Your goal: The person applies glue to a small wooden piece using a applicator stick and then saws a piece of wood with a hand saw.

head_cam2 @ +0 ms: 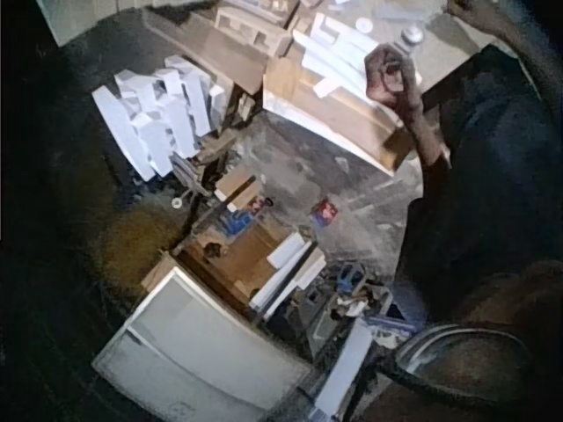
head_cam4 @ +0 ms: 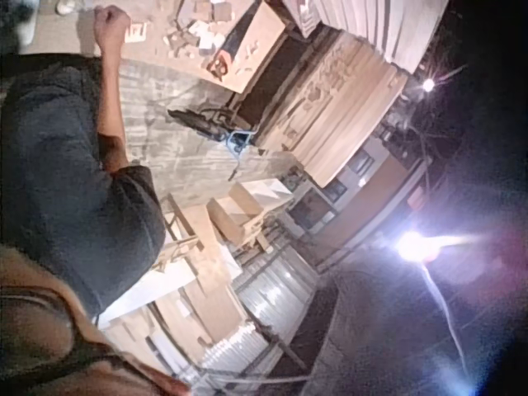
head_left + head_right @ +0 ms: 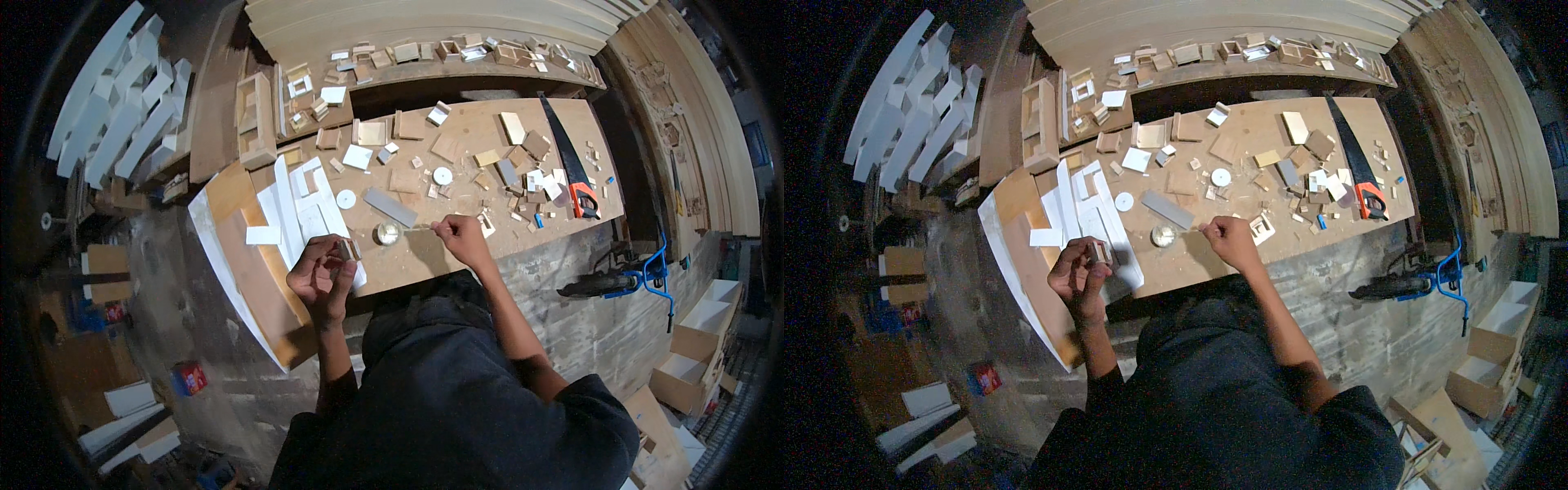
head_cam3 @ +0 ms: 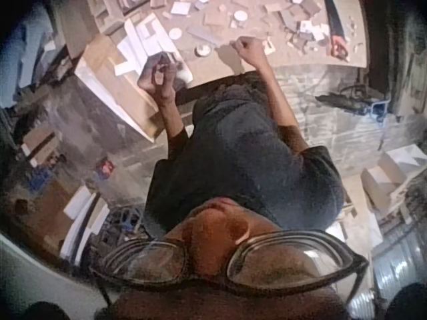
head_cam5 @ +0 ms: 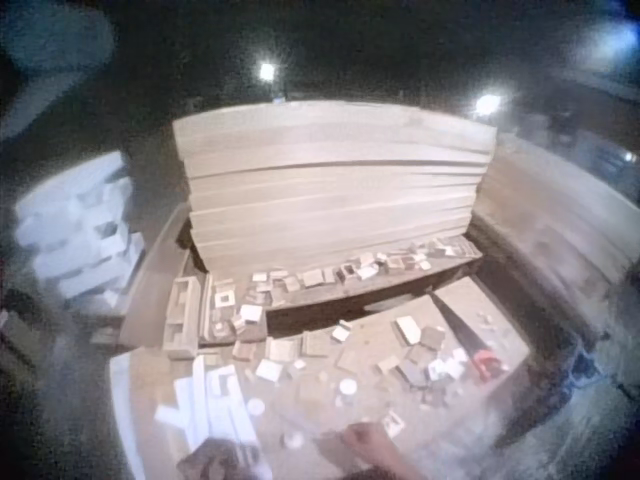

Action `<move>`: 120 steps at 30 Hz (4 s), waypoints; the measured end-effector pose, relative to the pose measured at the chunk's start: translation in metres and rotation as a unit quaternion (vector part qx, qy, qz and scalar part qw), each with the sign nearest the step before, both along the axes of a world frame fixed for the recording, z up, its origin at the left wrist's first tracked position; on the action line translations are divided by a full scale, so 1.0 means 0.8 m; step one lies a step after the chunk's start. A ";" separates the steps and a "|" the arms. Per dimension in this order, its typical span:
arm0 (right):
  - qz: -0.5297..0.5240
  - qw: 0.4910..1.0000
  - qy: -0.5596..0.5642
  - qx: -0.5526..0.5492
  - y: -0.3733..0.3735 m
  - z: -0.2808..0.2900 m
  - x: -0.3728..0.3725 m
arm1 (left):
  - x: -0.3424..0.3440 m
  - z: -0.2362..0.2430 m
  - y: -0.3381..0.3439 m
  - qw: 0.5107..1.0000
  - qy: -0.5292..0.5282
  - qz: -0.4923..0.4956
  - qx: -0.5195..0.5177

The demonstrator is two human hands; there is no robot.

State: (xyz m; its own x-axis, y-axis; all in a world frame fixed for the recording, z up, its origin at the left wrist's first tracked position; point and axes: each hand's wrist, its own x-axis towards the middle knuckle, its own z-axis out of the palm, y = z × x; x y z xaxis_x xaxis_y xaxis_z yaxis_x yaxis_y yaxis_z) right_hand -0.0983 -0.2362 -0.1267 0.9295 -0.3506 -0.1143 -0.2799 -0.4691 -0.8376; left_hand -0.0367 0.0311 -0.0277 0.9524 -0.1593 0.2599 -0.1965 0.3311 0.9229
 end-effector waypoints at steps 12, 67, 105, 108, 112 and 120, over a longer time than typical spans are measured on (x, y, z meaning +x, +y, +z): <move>0.087 0.986 0.027 -0.142 0.038 -0.053 0.035 | -0.021 -0.004 0.006 0.999 0.027 0.023 0.022; 0.060 0.973 0.056 0.217 -0.302 -0.078 -0.152 | -0.100 -0.119 -0.346 0.770 -0.117 -0.213 0.590; 0.073 0.979 0.087 0.168 -0.297 -0.243 -0.161 | -0.095 -0.267 -0.396 0.644 -0.141 -0.206 0.723; 0.088 0.983 0.057 0.150 -0.292 -0.239 -0.158 | -0.095 -0.264 -0.399 0.651 -0.131 -0.199 0.721; 0.132 0.991 -0.025 0.021 -0.278 -0.185 -0.149 | -0.098 -0.255 -0.404 0.673 -0.053 -0.169 0.718; 0.170 0.975 -0.092 -0.107 -0.256 -0.152 -0.135 | -0.100 -0.214 -0.425 0.684 0.099 -0.144 0.709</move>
